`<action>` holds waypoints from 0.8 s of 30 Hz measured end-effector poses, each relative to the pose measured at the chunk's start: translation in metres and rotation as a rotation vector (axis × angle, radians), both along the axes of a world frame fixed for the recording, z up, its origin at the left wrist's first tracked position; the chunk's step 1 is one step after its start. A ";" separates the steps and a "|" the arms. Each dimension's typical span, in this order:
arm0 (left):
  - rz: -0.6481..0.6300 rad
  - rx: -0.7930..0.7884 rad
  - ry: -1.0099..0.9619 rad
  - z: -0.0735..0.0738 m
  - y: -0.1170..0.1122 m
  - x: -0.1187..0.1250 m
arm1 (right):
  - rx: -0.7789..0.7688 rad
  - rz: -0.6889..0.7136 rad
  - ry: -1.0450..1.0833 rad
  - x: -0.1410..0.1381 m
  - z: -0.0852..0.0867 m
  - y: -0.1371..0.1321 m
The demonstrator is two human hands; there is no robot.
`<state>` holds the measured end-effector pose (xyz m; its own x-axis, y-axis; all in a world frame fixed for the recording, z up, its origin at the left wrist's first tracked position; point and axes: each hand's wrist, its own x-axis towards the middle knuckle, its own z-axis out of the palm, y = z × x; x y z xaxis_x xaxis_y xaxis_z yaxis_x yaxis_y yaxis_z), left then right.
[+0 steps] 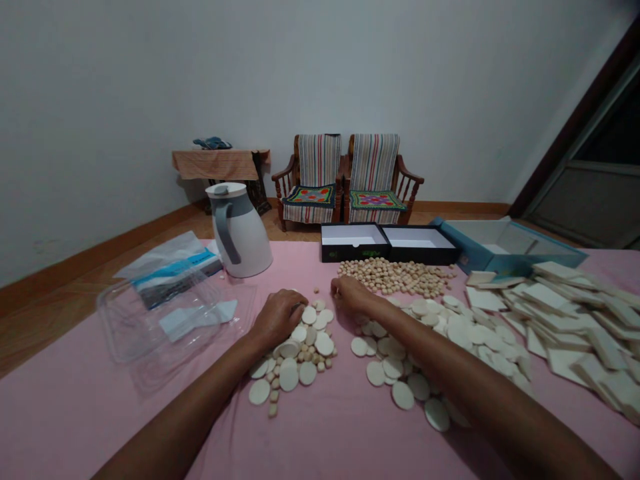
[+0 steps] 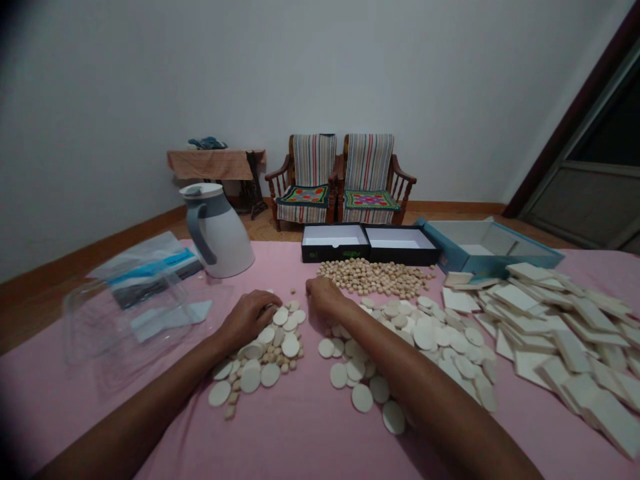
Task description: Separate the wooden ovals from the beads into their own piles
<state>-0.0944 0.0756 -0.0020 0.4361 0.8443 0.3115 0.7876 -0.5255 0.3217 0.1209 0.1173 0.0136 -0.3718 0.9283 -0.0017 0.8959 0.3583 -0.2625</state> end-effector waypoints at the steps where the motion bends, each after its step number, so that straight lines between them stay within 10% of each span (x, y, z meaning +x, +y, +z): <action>1: -0.001 -0.001 -0.001 0.000 0.000 0.000 | 0.018 -0.039 -0.006 0.005 0.002 0.004; 6: -0.004 0.012 -0.010 0.000 0.000 0.002 | 0.161 -0.165 0.017 0.015 0.017 0.016; 15: 0.113 0.096 -0.097 -0.004 0.001 -0.002 | -0.025 0.244 0.092 -0.031 0.002 0.009; 24: 0.208 0.063 0.045 -0.006 0.005 -0.007 | -0.003 0.108 0.040 -0.028 -0.003 0.008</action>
<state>-0.1009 0.0808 -0.0082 0.2688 0.8971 0.3507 0.8940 -0.3679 0.2559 0.0926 0.1252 0.0102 -0.4698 0.8827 0.0121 0.8408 0.4516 -0.2985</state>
